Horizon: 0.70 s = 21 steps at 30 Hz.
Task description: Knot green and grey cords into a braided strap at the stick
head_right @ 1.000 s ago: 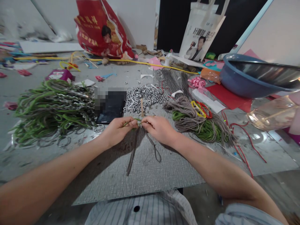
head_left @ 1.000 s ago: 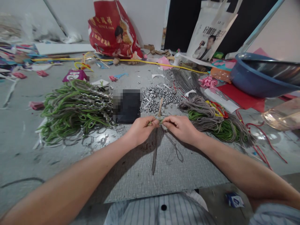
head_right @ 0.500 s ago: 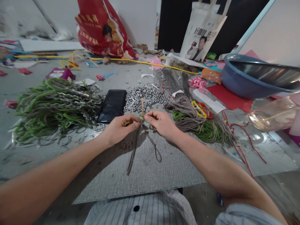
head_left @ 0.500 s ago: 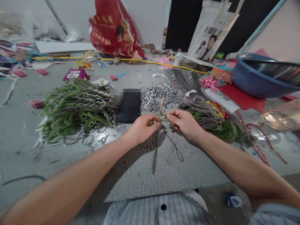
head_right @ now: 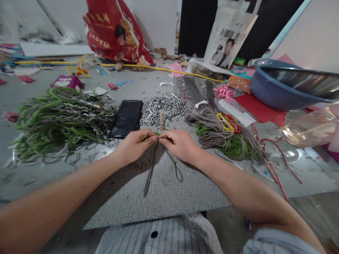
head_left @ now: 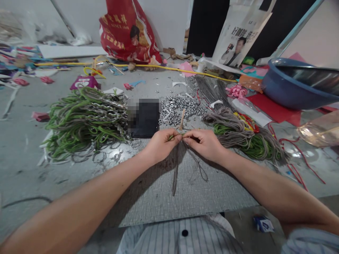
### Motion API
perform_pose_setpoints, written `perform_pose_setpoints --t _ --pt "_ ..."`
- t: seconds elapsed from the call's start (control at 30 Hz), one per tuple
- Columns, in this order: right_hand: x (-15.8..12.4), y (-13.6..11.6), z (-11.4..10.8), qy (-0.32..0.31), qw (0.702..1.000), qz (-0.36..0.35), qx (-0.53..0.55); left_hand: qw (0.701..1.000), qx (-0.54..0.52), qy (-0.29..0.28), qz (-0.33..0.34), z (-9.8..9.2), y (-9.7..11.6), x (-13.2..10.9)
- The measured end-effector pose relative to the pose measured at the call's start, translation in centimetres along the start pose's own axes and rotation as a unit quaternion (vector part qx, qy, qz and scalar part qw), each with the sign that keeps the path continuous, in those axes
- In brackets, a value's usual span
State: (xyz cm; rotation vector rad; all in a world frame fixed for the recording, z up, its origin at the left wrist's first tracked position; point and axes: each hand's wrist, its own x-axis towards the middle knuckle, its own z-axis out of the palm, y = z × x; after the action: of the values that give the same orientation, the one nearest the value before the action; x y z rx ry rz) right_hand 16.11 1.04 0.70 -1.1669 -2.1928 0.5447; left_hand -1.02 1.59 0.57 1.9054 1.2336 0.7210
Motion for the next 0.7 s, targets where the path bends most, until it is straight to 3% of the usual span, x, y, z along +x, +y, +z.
perform_pose_setpoints --t 0.23,0.33,0.47,0.57,0.7 --pt "-0.2 0.3 -0.3 -0.037 0.998 0.012 -0.052 0.999 0.049 0.007 0.015 0.1 -0.1 -0.5" --pt "-0.1 0.7 -0.4 -0.015 0.997 0.008 -0.074 0.99 0.136 0.016 0.018 0.0 -0.1 -0.7" --pt "0.1 1.2 -0.4 0.004 0.996 -0.056 -0.074 0.968 0.252 -0.005 0.017 0.0 0.0 -0.9" --pt "0.1 1.2 -0.4 -0.038 0.993 -0.075 -0.079 0.952 0.304 -0.026 0.015 0.1 0.0 -0.9" --pt "-0.1 1.1 -0.4 -0.087 0.987 -0.047 -0.13 0.941 0.334 -0.053 0.018 0.2 0.0 -0.8"
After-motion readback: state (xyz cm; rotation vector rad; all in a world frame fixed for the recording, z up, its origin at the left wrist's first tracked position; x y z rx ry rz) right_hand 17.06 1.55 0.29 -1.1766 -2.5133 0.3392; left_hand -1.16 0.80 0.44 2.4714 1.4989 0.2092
